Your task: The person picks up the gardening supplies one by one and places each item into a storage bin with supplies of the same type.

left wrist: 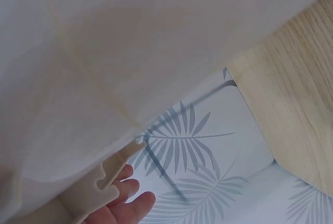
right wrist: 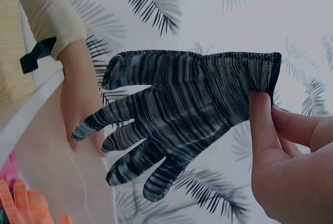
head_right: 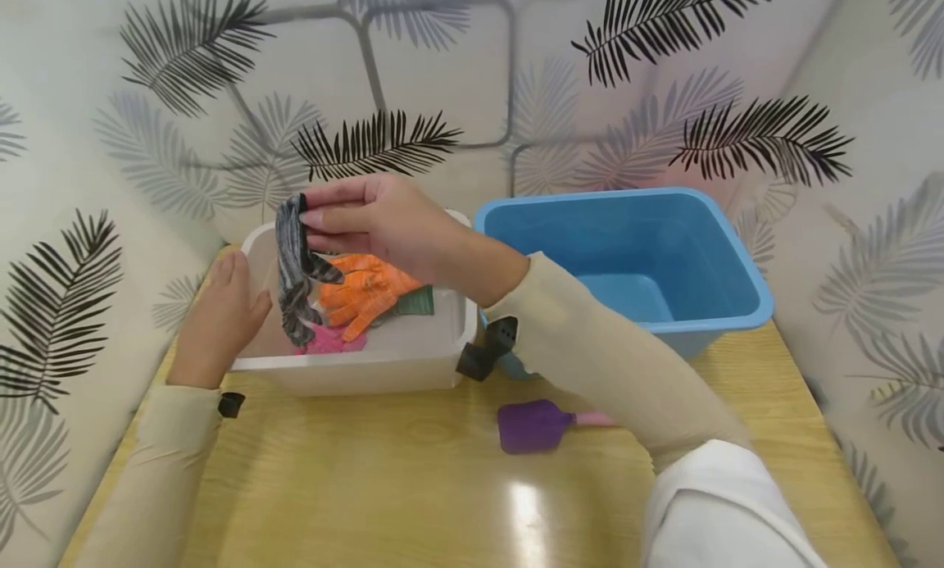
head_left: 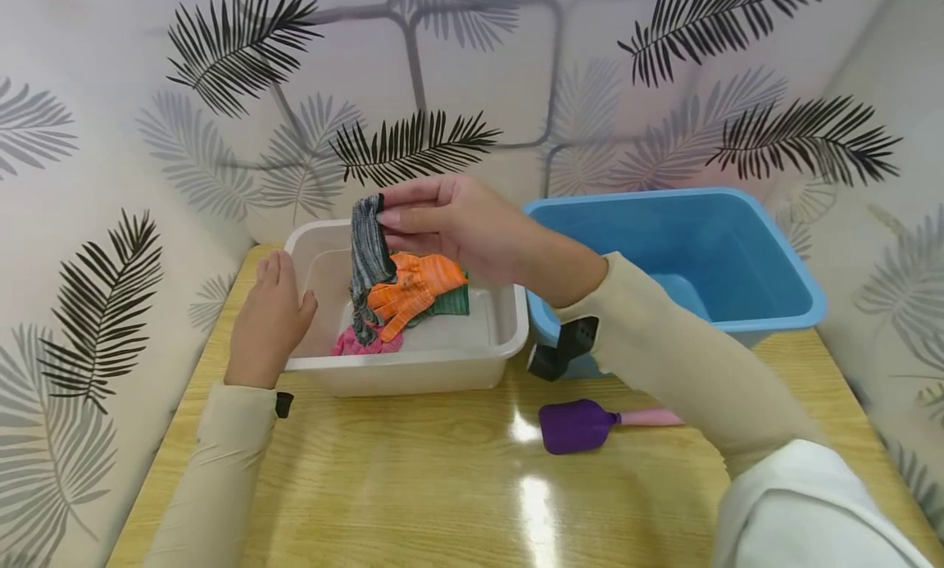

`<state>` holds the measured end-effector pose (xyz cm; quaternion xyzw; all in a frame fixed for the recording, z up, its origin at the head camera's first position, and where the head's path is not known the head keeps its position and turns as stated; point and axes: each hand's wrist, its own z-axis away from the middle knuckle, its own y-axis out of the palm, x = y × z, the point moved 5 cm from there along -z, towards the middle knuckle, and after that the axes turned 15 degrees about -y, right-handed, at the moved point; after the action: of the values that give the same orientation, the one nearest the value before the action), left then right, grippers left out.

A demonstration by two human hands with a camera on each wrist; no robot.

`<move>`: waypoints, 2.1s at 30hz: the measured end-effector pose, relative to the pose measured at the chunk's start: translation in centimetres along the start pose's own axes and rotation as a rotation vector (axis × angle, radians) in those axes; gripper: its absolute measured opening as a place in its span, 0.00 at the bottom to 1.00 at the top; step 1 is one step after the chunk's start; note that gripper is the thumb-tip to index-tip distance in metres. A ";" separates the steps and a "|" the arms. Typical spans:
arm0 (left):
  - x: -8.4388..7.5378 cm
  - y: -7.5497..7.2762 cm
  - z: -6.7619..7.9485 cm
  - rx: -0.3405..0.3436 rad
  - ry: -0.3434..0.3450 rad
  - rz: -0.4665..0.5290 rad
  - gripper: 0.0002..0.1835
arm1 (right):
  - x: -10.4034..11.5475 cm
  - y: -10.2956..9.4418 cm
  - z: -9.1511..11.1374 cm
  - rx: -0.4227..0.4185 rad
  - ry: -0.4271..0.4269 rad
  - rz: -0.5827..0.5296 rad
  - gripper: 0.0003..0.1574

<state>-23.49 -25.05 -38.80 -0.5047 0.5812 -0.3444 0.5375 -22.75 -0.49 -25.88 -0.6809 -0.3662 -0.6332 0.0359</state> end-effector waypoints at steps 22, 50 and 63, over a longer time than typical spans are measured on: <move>0.3 0.0 -0.4 0.004 0.001 0.002 0.35 | -9.2 -5.1 -8.2 -0.082 0.188 0.078 0.22; 0.3 0.0 -0.5 -0.012 -0.032 -0.003 0.35 | -15.9 -4.8 -10.3 -0.067 0.278 0.047 0.21; 0.4 0.2 -0.5 0.006 -0.042 -0.017 0.36 | -16.4 -5.9 -9.9 -0.169 0.282 0.126 0.19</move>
<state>-23.95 -25.42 -38.97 -0.5148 0.5646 -0.3401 0.5482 -33.08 -8.69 -40.91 -0.6076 -0.2595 -0.7475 0.0692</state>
